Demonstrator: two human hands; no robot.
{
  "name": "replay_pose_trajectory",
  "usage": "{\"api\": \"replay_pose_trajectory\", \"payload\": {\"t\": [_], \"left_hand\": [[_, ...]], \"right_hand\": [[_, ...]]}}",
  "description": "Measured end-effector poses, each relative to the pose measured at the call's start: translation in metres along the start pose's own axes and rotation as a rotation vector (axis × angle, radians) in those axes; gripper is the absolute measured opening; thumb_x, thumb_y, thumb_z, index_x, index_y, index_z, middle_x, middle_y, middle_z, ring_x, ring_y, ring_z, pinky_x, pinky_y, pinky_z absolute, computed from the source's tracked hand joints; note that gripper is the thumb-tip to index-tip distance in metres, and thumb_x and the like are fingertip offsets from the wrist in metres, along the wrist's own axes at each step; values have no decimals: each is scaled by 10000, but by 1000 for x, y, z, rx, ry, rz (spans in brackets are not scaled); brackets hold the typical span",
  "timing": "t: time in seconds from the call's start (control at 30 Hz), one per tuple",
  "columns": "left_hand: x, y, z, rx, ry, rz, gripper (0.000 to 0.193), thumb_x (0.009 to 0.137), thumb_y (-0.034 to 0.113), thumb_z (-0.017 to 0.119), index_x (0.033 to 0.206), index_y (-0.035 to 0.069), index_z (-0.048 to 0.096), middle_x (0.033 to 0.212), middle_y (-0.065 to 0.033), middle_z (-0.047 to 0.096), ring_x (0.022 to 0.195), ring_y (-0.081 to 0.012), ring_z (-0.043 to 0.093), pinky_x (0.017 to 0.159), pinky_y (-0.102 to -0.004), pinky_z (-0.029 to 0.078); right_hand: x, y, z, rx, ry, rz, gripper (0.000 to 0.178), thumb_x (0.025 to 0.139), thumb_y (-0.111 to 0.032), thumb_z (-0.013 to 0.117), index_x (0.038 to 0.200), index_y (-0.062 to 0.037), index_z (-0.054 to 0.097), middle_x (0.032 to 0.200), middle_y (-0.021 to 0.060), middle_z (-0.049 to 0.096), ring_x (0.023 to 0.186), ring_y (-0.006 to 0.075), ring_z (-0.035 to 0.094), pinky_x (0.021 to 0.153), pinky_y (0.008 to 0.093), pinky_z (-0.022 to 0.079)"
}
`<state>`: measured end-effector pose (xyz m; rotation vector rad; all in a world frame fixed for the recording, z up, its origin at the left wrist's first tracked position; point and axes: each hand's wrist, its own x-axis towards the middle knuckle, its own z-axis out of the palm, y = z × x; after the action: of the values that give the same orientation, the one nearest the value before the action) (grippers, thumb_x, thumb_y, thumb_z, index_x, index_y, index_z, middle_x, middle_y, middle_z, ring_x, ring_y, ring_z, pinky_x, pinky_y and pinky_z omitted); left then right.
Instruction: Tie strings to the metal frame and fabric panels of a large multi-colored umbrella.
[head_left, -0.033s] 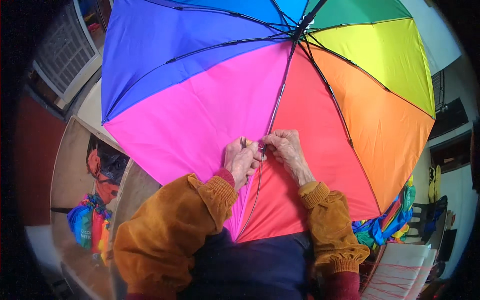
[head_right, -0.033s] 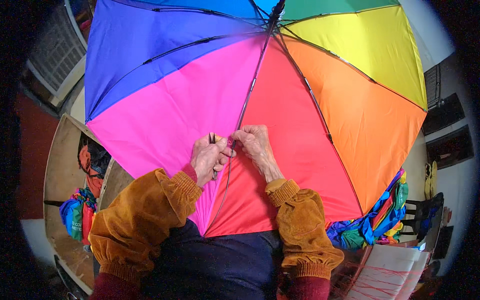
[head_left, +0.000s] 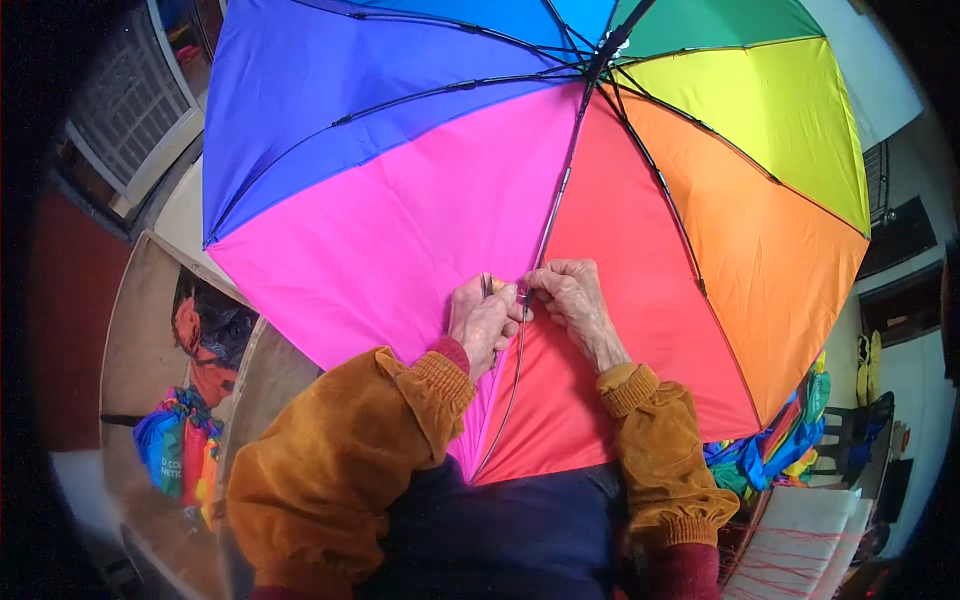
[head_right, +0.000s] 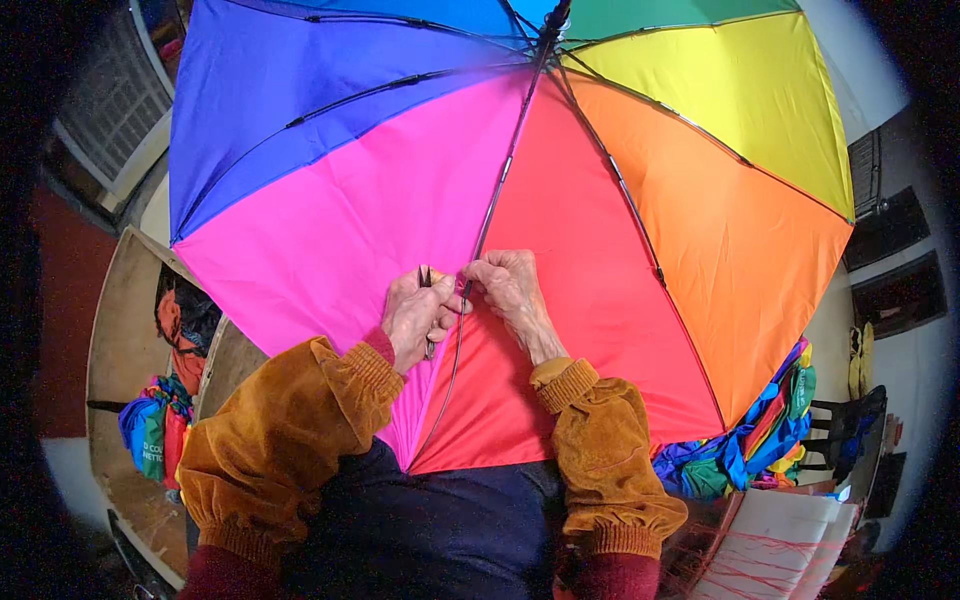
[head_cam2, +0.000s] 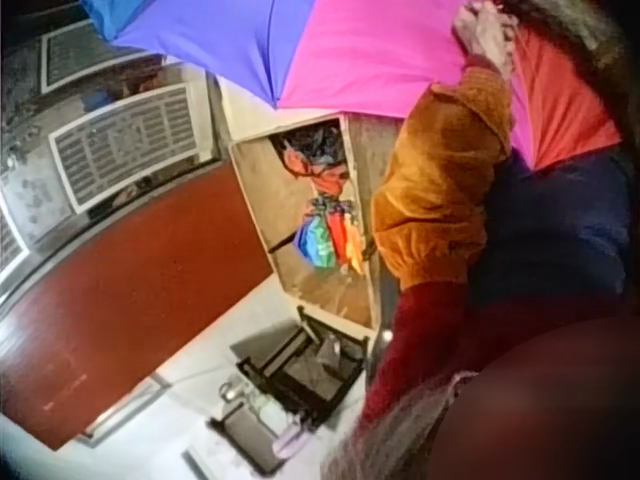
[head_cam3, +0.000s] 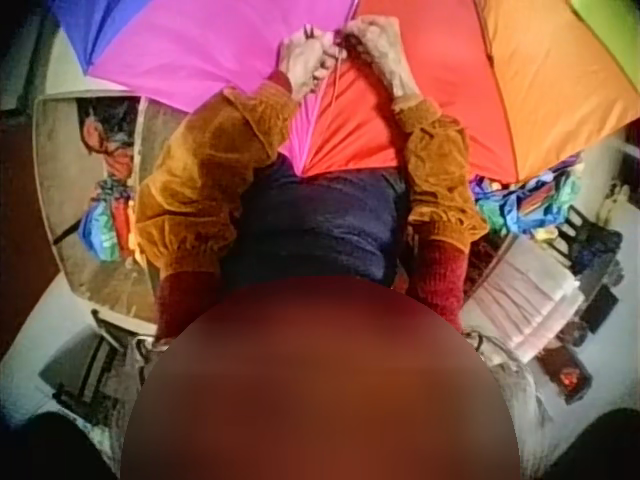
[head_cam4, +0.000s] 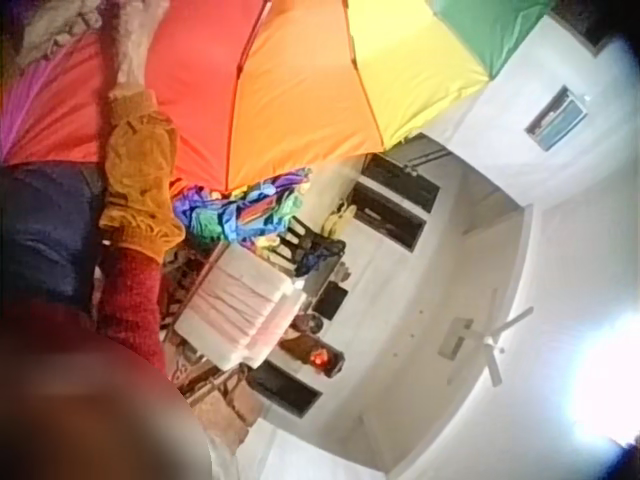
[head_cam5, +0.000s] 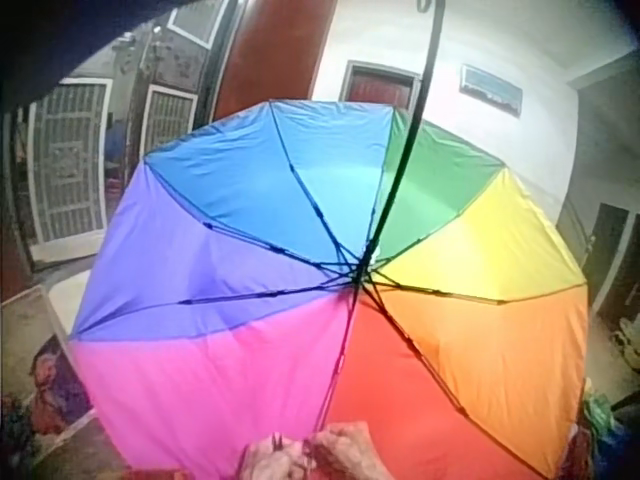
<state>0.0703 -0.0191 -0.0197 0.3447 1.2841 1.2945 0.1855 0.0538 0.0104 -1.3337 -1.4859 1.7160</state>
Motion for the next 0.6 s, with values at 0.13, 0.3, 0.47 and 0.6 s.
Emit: {"api": "replay_pose_trajectory", "payload": {"t": [0.13,0.3,0.47,0.6], "left_hand": [[1,-2,2,28,-3,24,97,888,116,530,846,31,511,678,-102,575,445,-54,409,328,-173,301],[5,-8,1,-27,-32,39,105,876,115,551,820,27,541,655,-76,564,447,-41,397,334,-171,295],[6,-3,-3,-50,-76,-17,106,870,113,561,815,22,555,647,-65,559,448,-37,391,339,-170,291],[9,0,0,-63,-115,-55,100,868,111,567,824,20,564,650,-62,560,448,-37,390,341,-172,292]], "right_hand": [[1,2,-1,-16,1,-8,163,776,-111,614,634,-43,573,530,-24,460,382,16,325,335,175,211],[0,0,-1,-60,-20,-8,159,786,-99,618,648,-29,584,538,-13,474,387,27,354,339,181,240],[-12,-1,-12,-375,-32,-204,128,789,-67,614,705,30,610,580,32,533,465,92,461,407,251,368],[-8,13,-14,-629,-59,-477,100,739,-33,574,785,31,635,651,172,590,660,297,594,621,388,456]]}}
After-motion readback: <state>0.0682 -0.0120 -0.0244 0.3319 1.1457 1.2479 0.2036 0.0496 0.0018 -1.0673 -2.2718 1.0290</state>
